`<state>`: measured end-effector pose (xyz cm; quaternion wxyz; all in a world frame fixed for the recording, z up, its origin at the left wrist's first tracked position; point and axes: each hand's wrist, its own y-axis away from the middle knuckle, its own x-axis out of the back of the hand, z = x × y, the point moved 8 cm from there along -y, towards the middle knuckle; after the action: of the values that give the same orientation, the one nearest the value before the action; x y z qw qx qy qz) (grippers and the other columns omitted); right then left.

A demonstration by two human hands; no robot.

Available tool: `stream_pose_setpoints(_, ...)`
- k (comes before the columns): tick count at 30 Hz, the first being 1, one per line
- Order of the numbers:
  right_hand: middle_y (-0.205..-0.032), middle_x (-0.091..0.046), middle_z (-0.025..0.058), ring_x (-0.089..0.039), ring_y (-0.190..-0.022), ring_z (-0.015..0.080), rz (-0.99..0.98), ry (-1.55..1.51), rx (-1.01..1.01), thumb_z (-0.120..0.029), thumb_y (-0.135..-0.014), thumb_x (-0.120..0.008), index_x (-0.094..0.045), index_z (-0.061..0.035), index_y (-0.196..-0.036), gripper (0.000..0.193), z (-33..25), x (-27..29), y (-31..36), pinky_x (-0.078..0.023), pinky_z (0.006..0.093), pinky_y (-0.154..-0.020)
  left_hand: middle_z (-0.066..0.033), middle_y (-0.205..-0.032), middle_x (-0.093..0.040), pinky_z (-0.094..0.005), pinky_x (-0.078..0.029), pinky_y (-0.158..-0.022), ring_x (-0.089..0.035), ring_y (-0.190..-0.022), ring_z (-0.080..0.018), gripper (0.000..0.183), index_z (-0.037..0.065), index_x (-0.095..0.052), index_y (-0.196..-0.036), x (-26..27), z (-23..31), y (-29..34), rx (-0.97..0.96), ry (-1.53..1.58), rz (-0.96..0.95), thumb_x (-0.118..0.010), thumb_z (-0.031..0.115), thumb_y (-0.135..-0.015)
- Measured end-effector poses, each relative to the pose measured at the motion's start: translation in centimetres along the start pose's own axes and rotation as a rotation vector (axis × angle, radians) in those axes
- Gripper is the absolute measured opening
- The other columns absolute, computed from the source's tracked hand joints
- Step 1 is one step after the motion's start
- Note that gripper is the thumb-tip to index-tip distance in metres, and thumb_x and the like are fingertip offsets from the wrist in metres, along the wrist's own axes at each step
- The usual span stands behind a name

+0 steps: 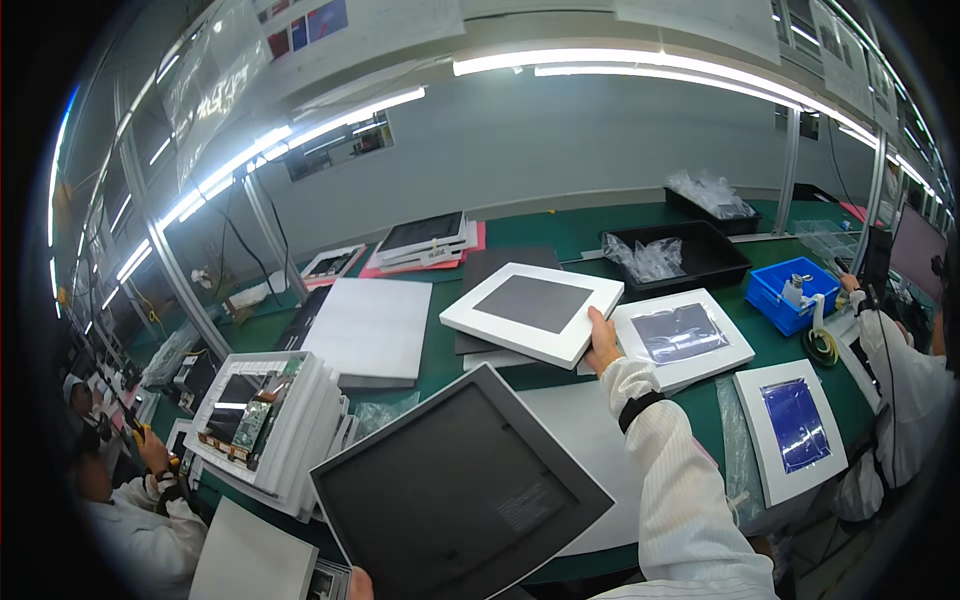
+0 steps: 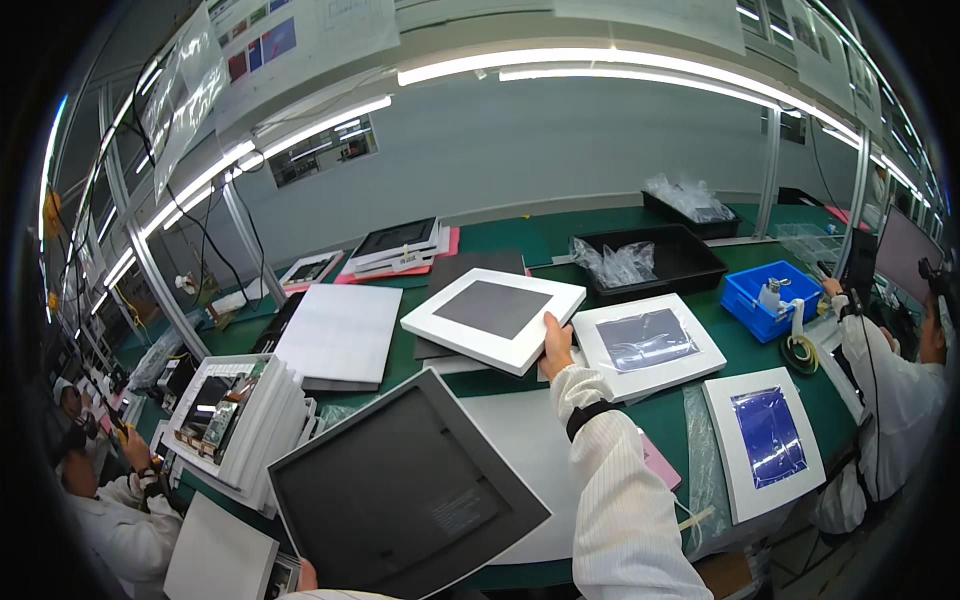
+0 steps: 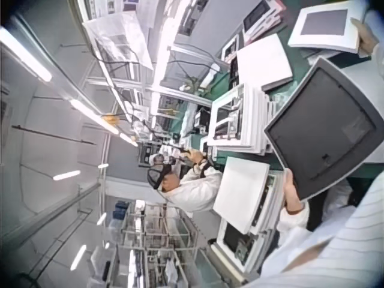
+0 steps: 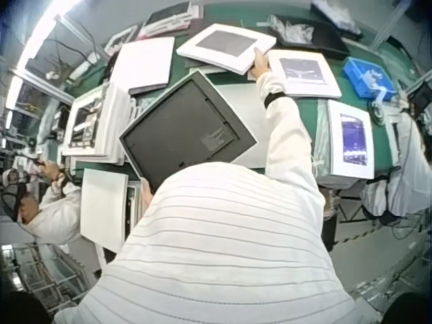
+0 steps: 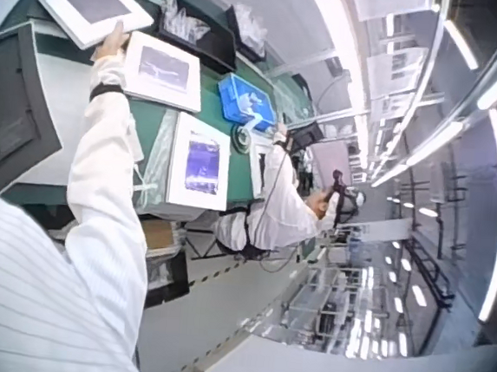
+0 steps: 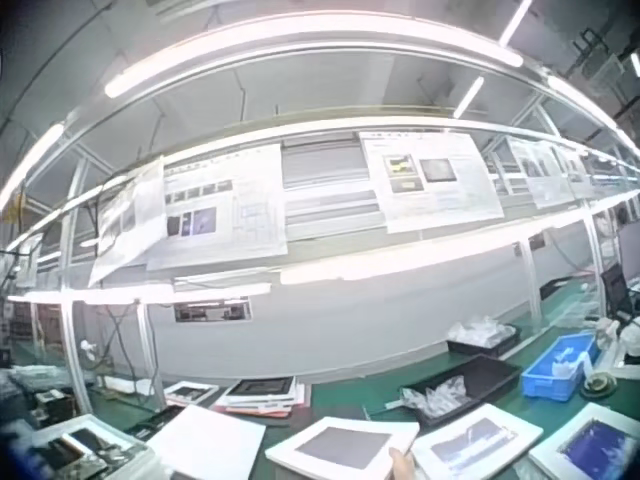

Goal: The recorder assembles a display unit into a plastic housing frame and scans it using a barcode scanner.

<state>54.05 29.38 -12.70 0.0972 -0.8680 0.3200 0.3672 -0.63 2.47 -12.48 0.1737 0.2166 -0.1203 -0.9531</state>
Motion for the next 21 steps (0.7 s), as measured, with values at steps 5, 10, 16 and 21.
stream_pose_setpoints(5, -0.12, -0.052, 0.0178, -0.055, -0.11, 0.0326, -0.044, 0.266, -0.204, -0.029, -0.097, -0.043, -0.038, 0.0064, -0.127, 0.047, 1.4, 0.1, 0.3, -0.045, 0.0465, -0.094, -0.0168, -0.114, -0.058, -0.0308, -0.046, -0.088, -0.059, -0.1, -0.0217, 0.047, -0.005, -0.045, -0.124, -0.7, -5.4, -1.9, 0.089, -0.111, -0.13, -0.047, 0.032, -0.096)
stream_pose_setpoints(10, -0.123, -0.05, 0.0182, -0.054, -0.109, 0.0318, -0.057, 0.433, -0.243, -0.034, -0.097, -0.043, -0.037, 0.0062, -0.128, 0.051, -2.8, 0.9, 1.9, -0.045, 0.0463, -0.091, -0.0104, -0.118, -0.055, -0.028, -0.046, -0.087, -0.057, -0.1, -0.0184, 0.045, -0.004, -0.043, -0.127, -6.0, -8.2, -1.1, 0.167, -0.021, -0.334, -0.048, 0.028, -0.096)
stream_pose_setpoints(16, -0.079, -0.061, 0.0089, -0.057, -0.072, 0.0174, -0.417, 1.103, 0.463, -0.012, -0.084, -0.062, -0.059, -0.0001, -0.09, 0.014, -6.8, -5.8, 15.0, -0.045, 0.0292, -0.065, -0.0072, -0.114, -0.057, -0.0261, -0.042, -0.09, -0.055, -0.102, -0.0142, 0.037, -0.002, -0.045, -0.127, -7.2, -10.0, -0.6, 0.262, 0.008, -0.318, -0.045, 0.021, -0.098)
stream_pose_setpoints(21, -0.079, -0.06, 0.0097, -0.06, -0.073, 0.0293, -1.327, 1.38, 0.242, -0.022, -0.082, -0.065, -0.063, -0.0045, -0.085, 0.018, -1.8, -4.1, 33.2, -0.049, 0.0369, -0.065, -0.0129, -0.114, -0.058, -0.0317, -0.049, -0.086, -0.06, -0.099, -0.0206, 0.037, -0.003, -0.045, -0.125, -9.3, -10.7, -0.3, 0.251, 0.026, -0.39, -0.043, 0.022, -0.098)
